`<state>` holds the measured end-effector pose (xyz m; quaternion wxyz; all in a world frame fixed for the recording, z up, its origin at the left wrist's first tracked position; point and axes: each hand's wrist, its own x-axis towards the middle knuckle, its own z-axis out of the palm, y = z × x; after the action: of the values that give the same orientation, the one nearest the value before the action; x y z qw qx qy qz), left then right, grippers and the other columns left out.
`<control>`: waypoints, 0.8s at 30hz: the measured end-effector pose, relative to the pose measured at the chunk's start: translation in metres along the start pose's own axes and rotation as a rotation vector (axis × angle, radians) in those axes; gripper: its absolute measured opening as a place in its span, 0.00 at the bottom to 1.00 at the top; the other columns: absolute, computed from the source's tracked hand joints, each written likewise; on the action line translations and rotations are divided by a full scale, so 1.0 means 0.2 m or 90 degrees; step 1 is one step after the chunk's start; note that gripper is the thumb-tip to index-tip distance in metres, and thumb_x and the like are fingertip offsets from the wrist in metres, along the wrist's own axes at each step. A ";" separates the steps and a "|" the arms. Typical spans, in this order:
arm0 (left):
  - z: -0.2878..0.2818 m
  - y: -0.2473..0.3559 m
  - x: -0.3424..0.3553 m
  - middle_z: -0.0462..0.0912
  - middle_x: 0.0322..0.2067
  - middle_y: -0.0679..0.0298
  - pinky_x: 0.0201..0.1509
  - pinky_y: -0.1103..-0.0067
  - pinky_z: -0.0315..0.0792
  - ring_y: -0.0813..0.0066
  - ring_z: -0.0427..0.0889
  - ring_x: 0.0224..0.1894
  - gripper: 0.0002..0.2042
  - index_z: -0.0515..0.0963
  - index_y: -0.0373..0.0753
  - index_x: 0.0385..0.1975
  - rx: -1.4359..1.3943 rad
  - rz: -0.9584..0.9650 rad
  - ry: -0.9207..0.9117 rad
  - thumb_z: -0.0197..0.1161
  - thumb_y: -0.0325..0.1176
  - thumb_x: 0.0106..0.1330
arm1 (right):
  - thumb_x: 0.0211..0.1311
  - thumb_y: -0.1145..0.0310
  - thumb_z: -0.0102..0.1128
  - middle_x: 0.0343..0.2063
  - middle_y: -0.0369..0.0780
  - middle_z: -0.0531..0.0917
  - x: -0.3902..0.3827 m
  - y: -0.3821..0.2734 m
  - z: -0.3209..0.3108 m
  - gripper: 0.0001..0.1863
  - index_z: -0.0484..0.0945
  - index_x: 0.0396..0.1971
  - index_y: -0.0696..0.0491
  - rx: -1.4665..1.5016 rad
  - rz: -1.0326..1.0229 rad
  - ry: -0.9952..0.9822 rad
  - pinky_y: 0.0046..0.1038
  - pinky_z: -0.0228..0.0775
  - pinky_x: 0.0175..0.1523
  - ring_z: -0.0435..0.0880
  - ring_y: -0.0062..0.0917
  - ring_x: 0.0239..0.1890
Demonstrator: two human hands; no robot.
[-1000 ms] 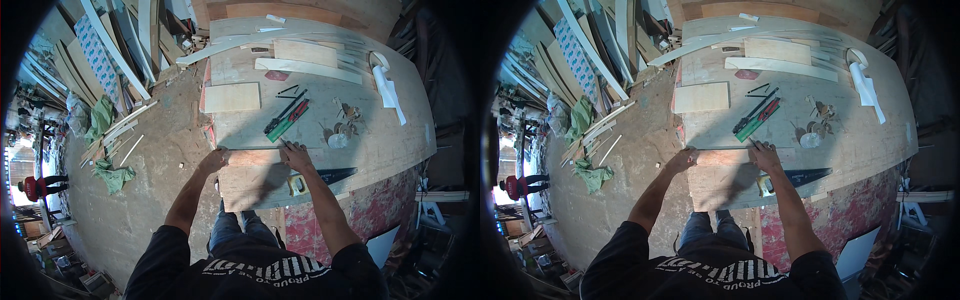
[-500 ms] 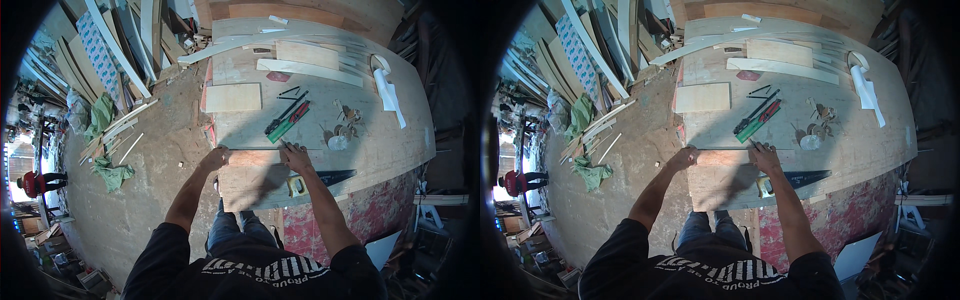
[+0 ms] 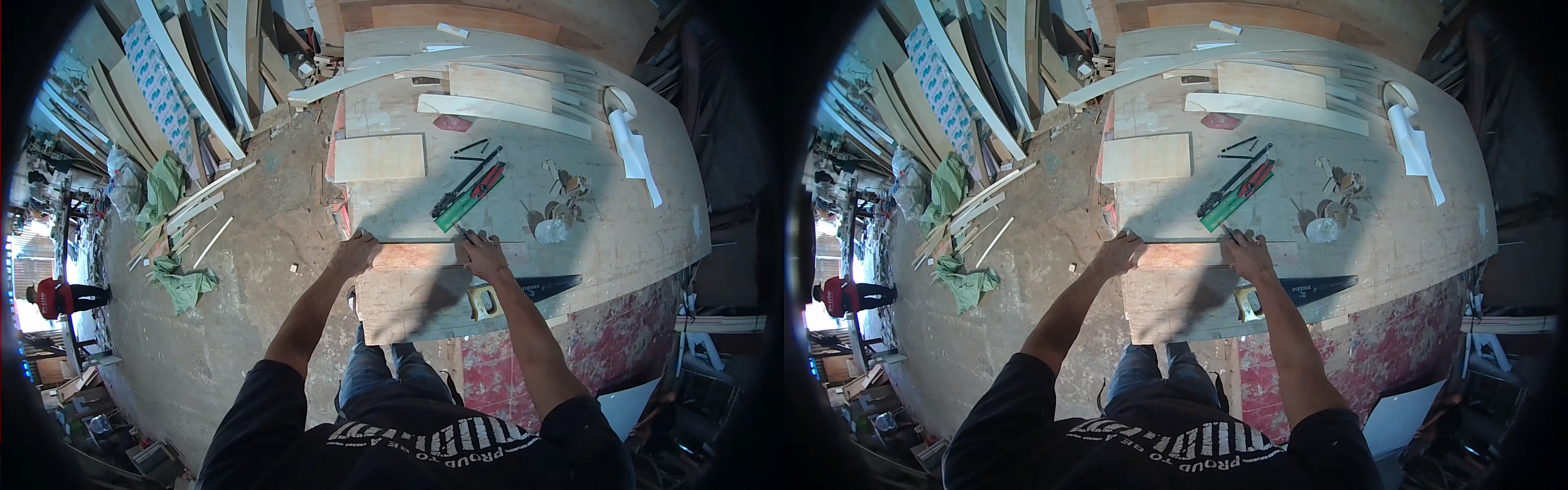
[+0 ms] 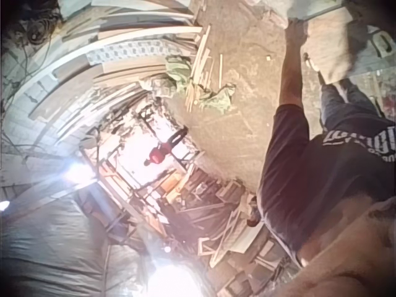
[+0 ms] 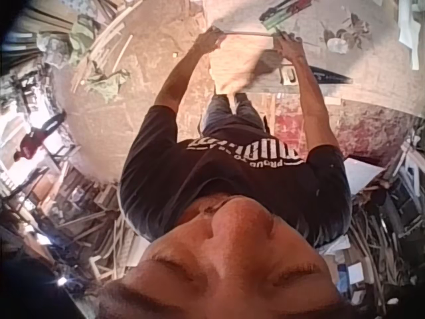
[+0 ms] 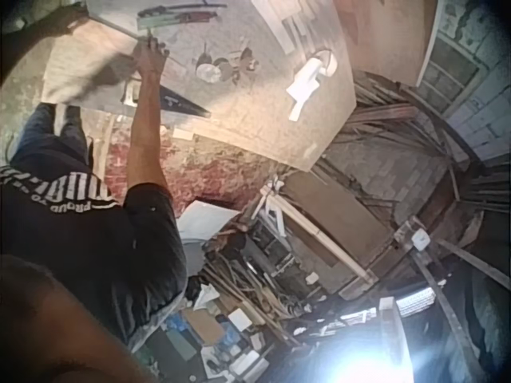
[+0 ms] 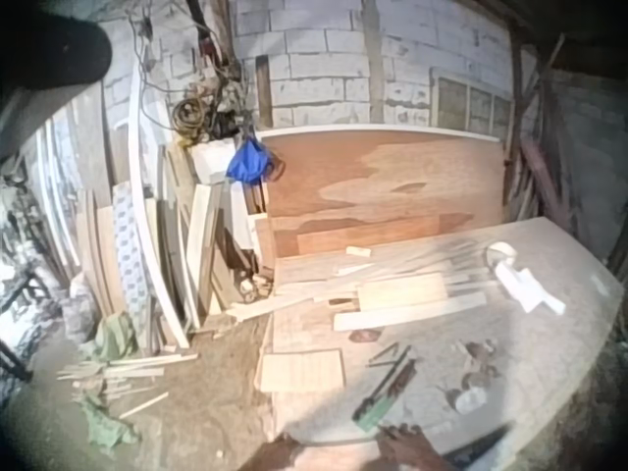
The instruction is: Measure and mark a wooden board using a square and pencil for a woodworking project.
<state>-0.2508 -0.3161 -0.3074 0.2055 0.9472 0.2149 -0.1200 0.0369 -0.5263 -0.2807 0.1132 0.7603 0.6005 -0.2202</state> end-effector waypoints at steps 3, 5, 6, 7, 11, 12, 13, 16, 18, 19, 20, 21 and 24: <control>0.01 0.01 0.02 0.73 0.55 0.65 0.57 0.71 0.76 0.62 0.72 0.58 0.39 0.67 0.48 0.61 0.059 0.049 -0.002 0.76 0.38 0.45 | 0.52 0.60 0.70 0.66 0.39 0.64 0.01 0.00 0.00 0.34 0.68 0.59 0.49 0.001 0.003 -0.004 0.49 0.54 0.67 0.65 0.34 0.66; 0.01 0.02 0.02 0.71 0.56 0.65 0.57 0.72 0.76 0.62 0.71 0.59 0.42 0.64 0.50 0.64 0.077 0.104 0.021 0.76 0.37 0.44 | 0.52 0.60 0.70 0.66 0.39 0.64 0.00 0.00 0.01 0.34 0.68 0.59 0.49 -0.001 0.006 -0.004 0.49 0.54 0.67 0.65 0.34 0.66; 0.01 0.02 0.02 0.71 0.56 0.64 0.53 0.72 0.78 0.62 0.71 0.59 0.41 0.63 0.51 0.65 0.108 0.136 0.017 0.73 0.34 0.47 | 0.51 0.60 0.70 0.63 0.38 0.66 -0.01 0.00 0.01 0.34 0.69 0.59 0.48 -0.006 0.003 0.015 0.49 0.55 0.66 0.66 0.33 0.65; 0.00 0.04 0.02 0.70 0.55 0.63 0.49 0.72 0.81 0.62 0.71 0.59 0.39 0.62 0.53 0.66 0.139 0.169 0.014 0.70 0.30 0.50 | 0.51 0.61 0.71 0.61 0.37 0.68 -0.01 0.01 0.01 0.33 0.69 0.58 0.48 -0.012 0.002 0.033 0.48 0.56 0.66 0.67 0.32 0.64; 0.08 -0.01 -0.02 0.70 0.55 0.65 0.48 0.69 0.81 0.62 0.69 0.61 0.36 0.62 0.58 0.66 0.251 0.165 0.036 0.66 0.32 0.55 | 0.51 0.60 0.70 0.60 0.38 0.68 0.01 -0.02 0.01 0.33 0.69 0.58 0.48 -0.019 -0.010 0.050 0.48 0.56 0.65 0.67 0.33 0.64; 0.06 0.01 -0.02 0.70 0.54 0.64 0.48 0.67 0.81 0.62 0.69 0.60 0.33 0.62 0.60 0.66 0.243 0.133 0.027 0.63 0.34 0.58 | 0.51 0.60 0.71 0.60 0.38 0.68 0.01 -0.01 0.02 0.33 0.69 0.58 0.48 -0.016 -0.010 0.050 0.48 0.57 0.65 0.67 0.33 0.64; 0.05 0.04 -0.01 0.70 0.53 0.64 0.47 0.65 0.81 0.62 0.69 0.60 0.31 0.62 0.62 0.66 0.234 0.102 0.018 0.59 0.35 0.61 | 0.51 0.60 0.71 0.60 0.38 0.69 0.00 0.00 0.02 0.33 0.70 0.58 0.48 -0.013 -0.011 0.050 0.48 0.57 0.65 0.67 0.33 0.64; -0.02 0.15 -0.03 0.70 0.51 0.62 0.45 0.61 0.81 0.62 0.72 0.57 0.26 0.64 0.61 0.64 0.170 0.096 0.016 0.55 0.36 0.64 | 0.51 0.60 0.71 0.61 0.38 0.68 -0.03 0.02 0.04 0.33 0.70 0.58 0.48 -0.013 -0.004 0.063 0.49 0.58 0.65 0.67 0.34 0.64; 0.01 0.18 0.00 0.70 0.51 0.62 0.46 0.63 0.81 0.62 0.73 0.56 0.24 0.65 0.59 0.63 0.169 0.082 0.018 0.53 0.34 0.65 | 0.51 0.60 0.71 0.62 0.38 0.68 -0.02 0.02 0.03 0.32 0.70 0.57 0.48 -0.008 0.000 0.052 0.49 0.58 0.65 0.66 0.33 0.65; 0.03 0.18 0.01 0.70 0.50 0.62 0.47 0.64 0.81 0.61 0.74 0.55 0.23 0.66 0.57 0.62 0.166 0.059 0.022 0.52 0.33 0.66 | 0.51 0.59 0.71 0.62 0.38 0.67 -0.01 0.01 0.02 0.32 0.71 0.57 0.48 -0.006 -0.005 0.042 0.49 0.57 0.65 0.66 0.33 0.65; 0.04 0.18 0.03 0.70 0.50 0.62 0.47 0.64 0.81 0.61 0.74 0.55 0.23 0.66 0.57 0.62 0.170 0.064 0.020 0.52 0.33 0.66 | 0.51 0.59 0.71 0.62 0.38 0.67 0.00 0.00 0.02 0.32 0.71 0.57 0.48 -0.001 -0.001 0.044 0.49 0.57 0.65 0.66 0.33 0.65; 0.07 0.19 0.05 0.70 0.50 0.63 0.47 0.67 0.81 0.62 0.74 0.55 0.22 0.67 0.55 0.61 0.174 0.073 0.014 0.52 0.32 0.65 | 0.51 0.59 0.71 0.63 0.38 0.67 0.00 -0.01 0.04 0.32 0.71 0.57 0.47 0.001 -0.002 0.050 0.49 0.57 0.66 0.66 0.33 0.66; 0.11 0.22 0.10 0.70 0.50 0.64 0.45 0.72 0.81 0.64 0.75 0.54 0.23 0.67 0.53 0.61 0.141 0.093 0.030 0.52 0.31 0.65 | 0.51 0.59 0.71 0.63 0.38 0.67 0.00 0.03 0.08 0.32 0.71 0.57 0.47 0.004 0.009 0.064 0.50 0.57 0.66 0.66 0.33 0.66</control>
<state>-0.2171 -0.3540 -0.3176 0.1026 0.9798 0.1353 -0.1053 0.0387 -0.5348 -0.2951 0.0826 0.7751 0.5991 -0.1828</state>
